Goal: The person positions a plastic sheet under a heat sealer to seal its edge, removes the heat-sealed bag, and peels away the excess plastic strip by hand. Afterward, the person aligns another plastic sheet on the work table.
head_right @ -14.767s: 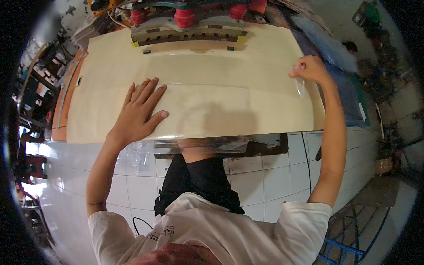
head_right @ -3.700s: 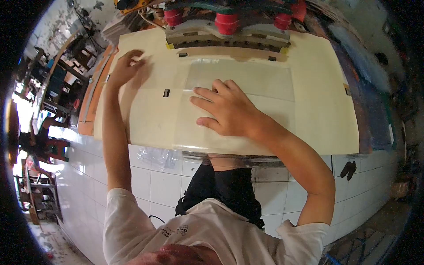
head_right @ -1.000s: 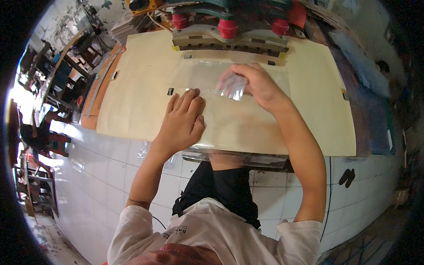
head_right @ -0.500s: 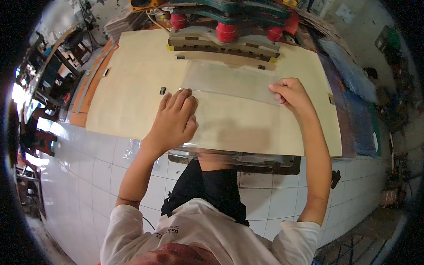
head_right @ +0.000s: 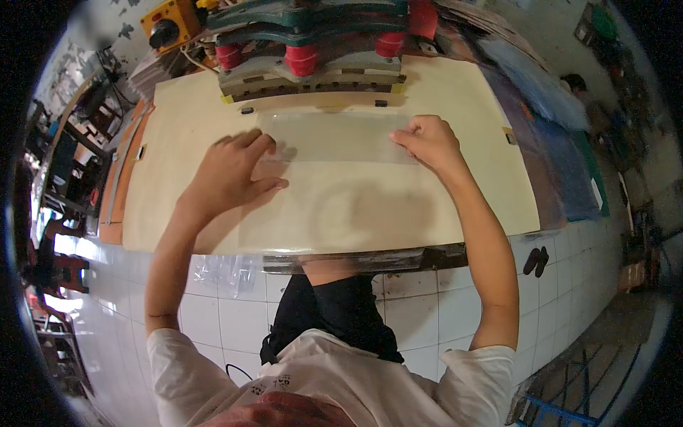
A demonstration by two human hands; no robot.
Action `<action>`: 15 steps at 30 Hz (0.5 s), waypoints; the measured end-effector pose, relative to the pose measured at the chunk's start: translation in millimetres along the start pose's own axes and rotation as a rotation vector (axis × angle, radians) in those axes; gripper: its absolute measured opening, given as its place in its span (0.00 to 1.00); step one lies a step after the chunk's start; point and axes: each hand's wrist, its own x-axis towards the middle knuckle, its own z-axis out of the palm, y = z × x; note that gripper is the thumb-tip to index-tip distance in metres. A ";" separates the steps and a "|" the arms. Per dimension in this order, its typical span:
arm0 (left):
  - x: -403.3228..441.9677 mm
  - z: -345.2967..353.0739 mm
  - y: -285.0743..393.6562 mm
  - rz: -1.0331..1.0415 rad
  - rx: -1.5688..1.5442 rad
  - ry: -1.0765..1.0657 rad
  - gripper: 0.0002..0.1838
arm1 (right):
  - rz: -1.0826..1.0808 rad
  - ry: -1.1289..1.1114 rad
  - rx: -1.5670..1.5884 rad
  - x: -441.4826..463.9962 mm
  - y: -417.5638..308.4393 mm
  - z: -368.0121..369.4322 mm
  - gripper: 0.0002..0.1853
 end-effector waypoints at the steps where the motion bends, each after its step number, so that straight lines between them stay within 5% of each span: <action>1: 5.5 1.3 -8.8 0.121 0.048 0.106 0.27 | 0.005 -0.003 -0.014 0.2 0.5 -0.2 0.13; 2: 11.9 3.7 -16.8 0.146 0.077 0.086 0.36 | 0.010 0.002 -0.015 0.9 2.4 -0.2 0.13; 5: 24.7 24.9 -41.4 0.322 0.150 0.257 0.40 | -0.043 0.006 -0.003 4.5 6.6 0.6 0.14; 8: 25.3 44.1 -48.2 0.254 0.101 0.157 0.45 | -0.020 0.025 -0.027 0.6 0.6 0.2 0.13; 15: 27.1 45.9 -51.8 0.216 -0.032 0.072 0.44 | -0.041 0.103 0.019 -6.2 2.2 0.6 0.14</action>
